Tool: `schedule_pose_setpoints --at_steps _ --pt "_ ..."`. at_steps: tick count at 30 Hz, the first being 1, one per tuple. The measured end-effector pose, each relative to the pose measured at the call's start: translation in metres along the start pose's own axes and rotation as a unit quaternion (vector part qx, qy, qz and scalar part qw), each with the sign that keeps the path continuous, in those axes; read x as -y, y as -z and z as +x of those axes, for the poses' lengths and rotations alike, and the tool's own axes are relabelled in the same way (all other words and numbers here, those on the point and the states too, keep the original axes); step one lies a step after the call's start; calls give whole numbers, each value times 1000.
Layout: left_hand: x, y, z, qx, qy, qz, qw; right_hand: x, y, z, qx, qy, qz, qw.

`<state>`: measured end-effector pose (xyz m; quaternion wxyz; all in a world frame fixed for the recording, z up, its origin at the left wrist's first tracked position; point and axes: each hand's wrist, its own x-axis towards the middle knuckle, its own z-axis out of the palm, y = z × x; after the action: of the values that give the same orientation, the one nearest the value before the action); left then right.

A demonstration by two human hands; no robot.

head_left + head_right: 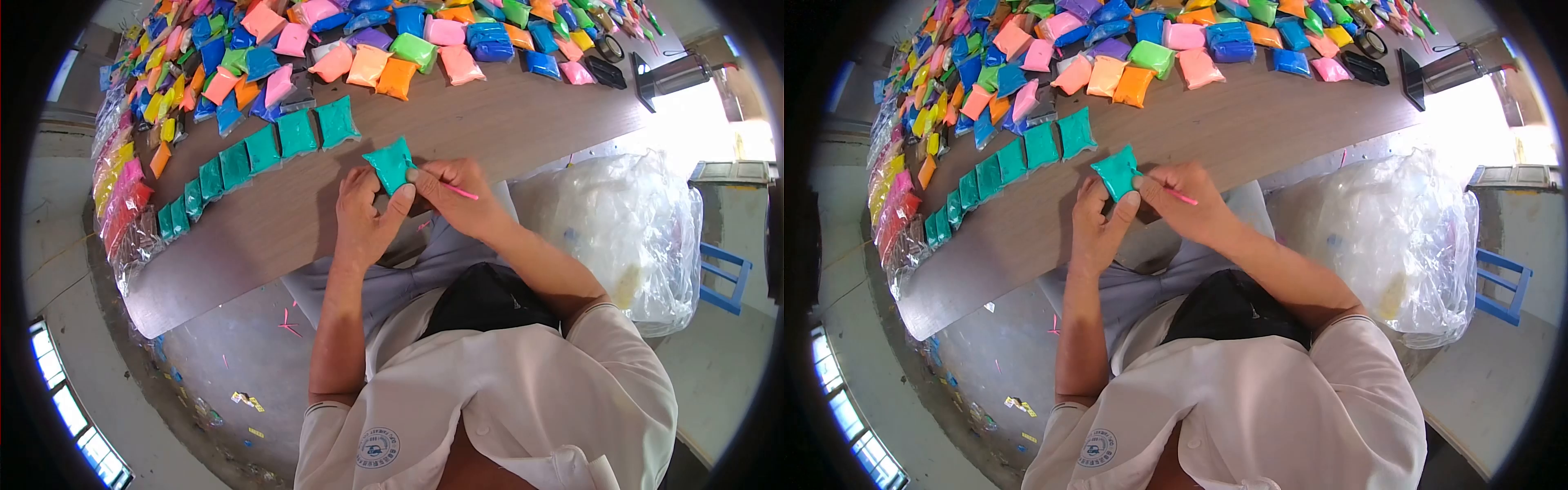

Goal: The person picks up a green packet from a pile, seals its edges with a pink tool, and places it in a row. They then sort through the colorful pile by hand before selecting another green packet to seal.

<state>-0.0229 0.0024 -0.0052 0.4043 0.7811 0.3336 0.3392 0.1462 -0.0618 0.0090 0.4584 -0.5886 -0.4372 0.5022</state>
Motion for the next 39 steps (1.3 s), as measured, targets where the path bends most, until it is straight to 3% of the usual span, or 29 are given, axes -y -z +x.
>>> schedule_pose_setpoints --at_steps 2,5,11,14,17,26,29,32,35,38,39 --pt "2 0 0 -4 -1 -5 1000 -5 2 1 4 36 -81 996" --pt "5 -3 -1 -10 -8 5 1000 4 0 2 -32 -3 100 994" --pt "6 -4 -1 -8 -12 27 1000 -3 12 11 50 -29 154 986" --pt "1 1 -1 12 -4 30 999 -9 11 11 31 -15 208 978" --pt "6 -1 -2 2 -1 0 1000 15 8 10 -2 -79 213 974" --pt "0 3 -1 22 2 21 1000 3 7 10 -4 -59 177 982" --pt "7 -4 -2 -22 -10 -1 1000 -3 0 3 -7 -42 202 979" --pt "2 1 -1 3 1 -14 1000 8 0 -2 23 -53 77 995" --pt "3 -1 0 5 -13 34 999 -7 13 0 -10 63 -63 996" --pt "4 -4 -1 1 -3 57 998 2 19 -5 -137 222 -166 951" --pt "5 -4 -2 1 -3 64 998 4 21 -6 -140 208 -126 960"
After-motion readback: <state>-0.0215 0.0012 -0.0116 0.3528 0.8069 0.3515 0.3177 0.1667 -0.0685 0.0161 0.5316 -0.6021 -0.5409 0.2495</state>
